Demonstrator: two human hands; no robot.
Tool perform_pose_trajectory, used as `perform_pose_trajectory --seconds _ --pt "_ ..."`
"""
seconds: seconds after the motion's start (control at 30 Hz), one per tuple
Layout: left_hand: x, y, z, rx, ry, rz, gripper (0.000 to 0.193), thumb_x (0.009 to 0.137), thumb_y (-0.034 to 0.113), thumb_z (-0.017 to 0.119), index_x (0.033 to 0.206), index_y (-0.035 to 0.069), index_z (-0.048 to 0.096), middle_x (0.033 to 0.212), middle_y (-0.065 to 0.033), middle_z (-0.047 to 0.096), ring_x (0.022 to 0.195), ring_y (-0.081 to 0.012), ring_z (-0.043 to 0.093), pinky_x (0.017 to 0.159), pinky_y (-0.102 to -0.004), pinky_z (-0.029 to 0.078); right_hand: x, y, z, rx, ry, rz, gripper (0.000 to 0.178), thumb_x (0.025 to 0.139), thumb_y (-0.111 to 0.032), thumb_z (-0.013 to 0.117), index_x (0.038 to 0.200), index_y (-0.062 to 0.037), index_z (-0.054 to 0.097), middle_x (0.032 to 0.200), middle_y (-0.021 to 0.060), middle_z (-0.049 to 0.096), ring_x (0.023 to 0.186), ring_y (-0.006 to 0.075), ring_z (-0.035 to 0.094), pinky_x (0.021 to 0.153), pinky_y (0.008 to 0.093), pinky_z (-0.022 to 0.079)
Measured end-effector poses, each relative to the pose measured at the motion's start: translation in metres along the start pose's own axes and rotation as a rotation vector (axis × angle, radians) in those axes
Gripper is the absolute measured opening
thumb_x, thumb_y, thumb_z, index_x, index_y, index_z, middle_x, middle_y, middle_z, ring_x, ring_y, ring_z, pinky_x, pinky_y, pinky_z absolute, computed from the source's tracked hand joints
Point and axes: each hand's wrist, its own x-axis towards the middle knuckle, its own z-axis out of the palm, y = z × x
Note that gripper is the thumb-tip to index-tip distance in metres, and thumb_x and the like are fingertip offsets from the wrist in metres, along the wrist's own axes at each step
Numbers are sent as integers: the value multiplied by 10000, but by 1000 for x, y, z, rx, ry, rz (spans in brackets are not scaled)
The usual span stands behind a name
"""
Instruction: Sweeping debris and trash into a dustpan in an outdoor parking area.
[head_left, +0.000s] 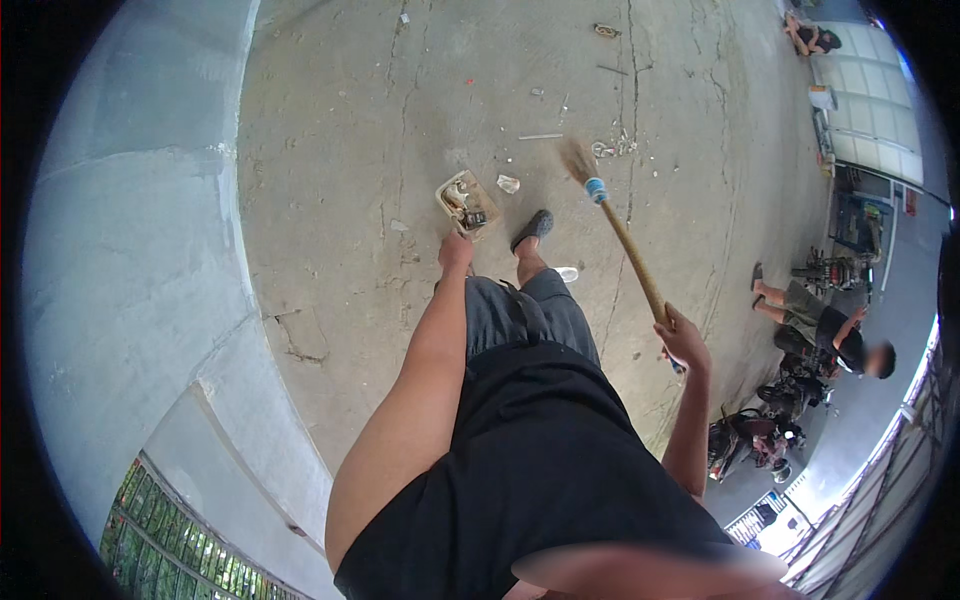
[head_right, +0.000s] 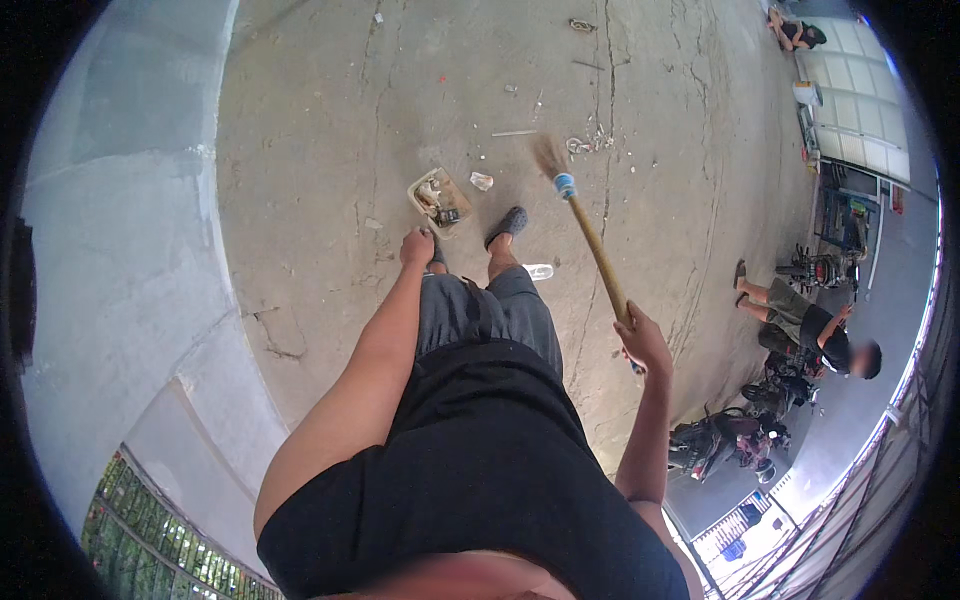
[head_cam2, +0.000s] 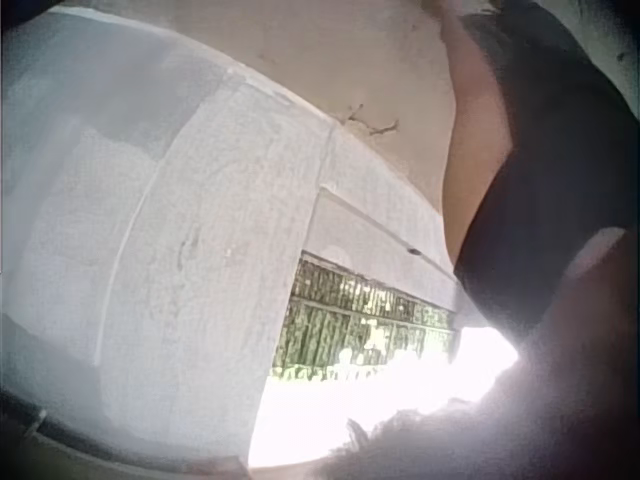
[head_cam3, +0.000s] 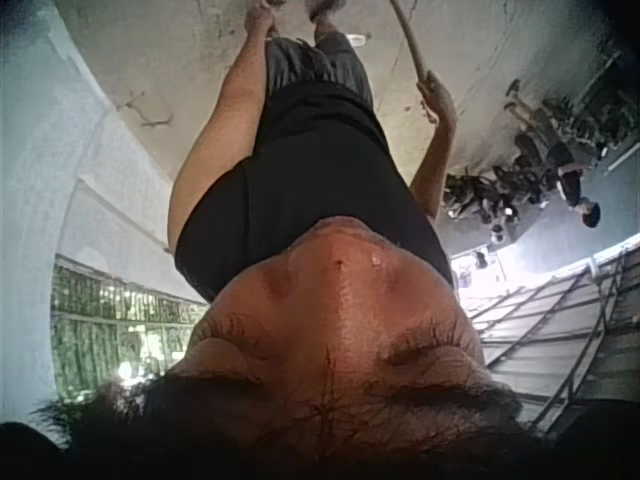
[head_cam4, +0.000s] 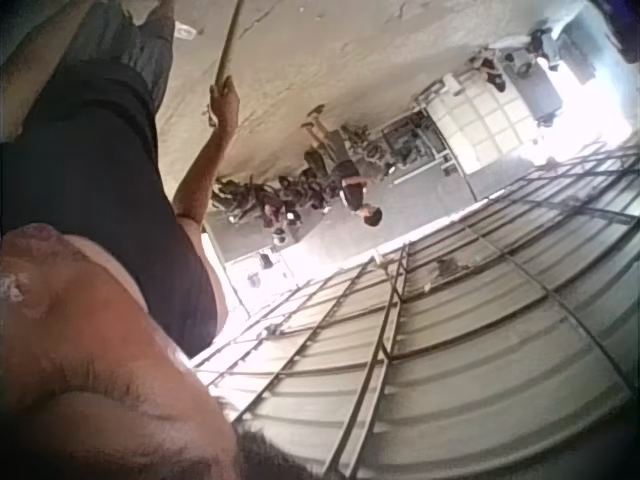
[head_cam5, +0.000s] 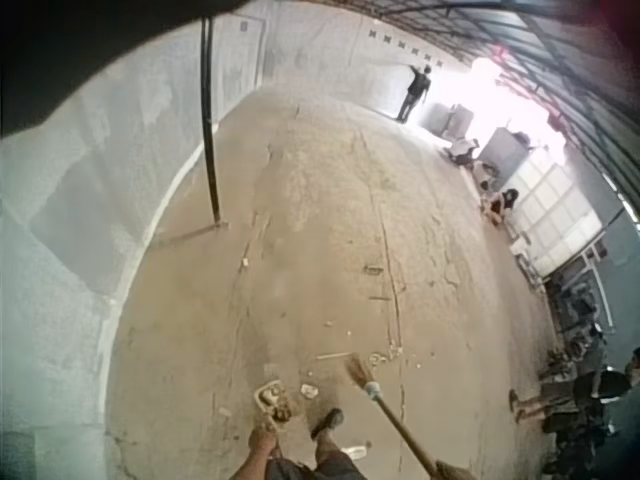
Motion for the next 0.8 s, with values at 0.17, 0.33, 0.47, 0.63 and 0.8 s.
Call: perform_pose_trajectory --seconds 0.17,0.33,0.47,0.63,0.8 --pt "-15 30 17 71 -20 -88 374 936 353 480 1209 119 582 1156 -163 649 1088 -348 612 903 -469 496 66 8 -4 -84 86 30 588 897 -180 613 1411 -19 379 857 230 671 617 293 670 567 399 541" --pt "-14 38 45 56 19 -123 385 925 343 500 1222 109 572 1175 -162 643 1107 -335 609 900 -463 501 97 28 -6 -311 -15 -123 603 873 -205 611 1397 -14 382 911 299 653 859 451 644 729 497 520" --pt "-11 68 62 0 45 -143 392 920 332 510 1213 79 567 1191 -175 637 1110 -341 609 895 -478 500 62 -5 -40 -277 -317 -79 516 869 -197 587 1333 -30 436 928 317 644 872 475 639 726 500 517" --pt "1 77 77 24 101 -217 393 920 333 505 1214 82 578 1196 -178 635 1108 -341 611 899 -481 497 47 -14 -97 -197 -502 -31 516 875 -190 595 1342 -37 438 959 290 656 888 452 646 749 489 516" --pt "-11 87 71 37 153 -263 374 928 334 497 1196 99 608 1163 -172 651 1082 -342 624 891 -475 502 40 -18 -150 -443 -403 -351 552 872 -193 630 1369 -49 439 992 256 657 959 422 626 823 477 490"
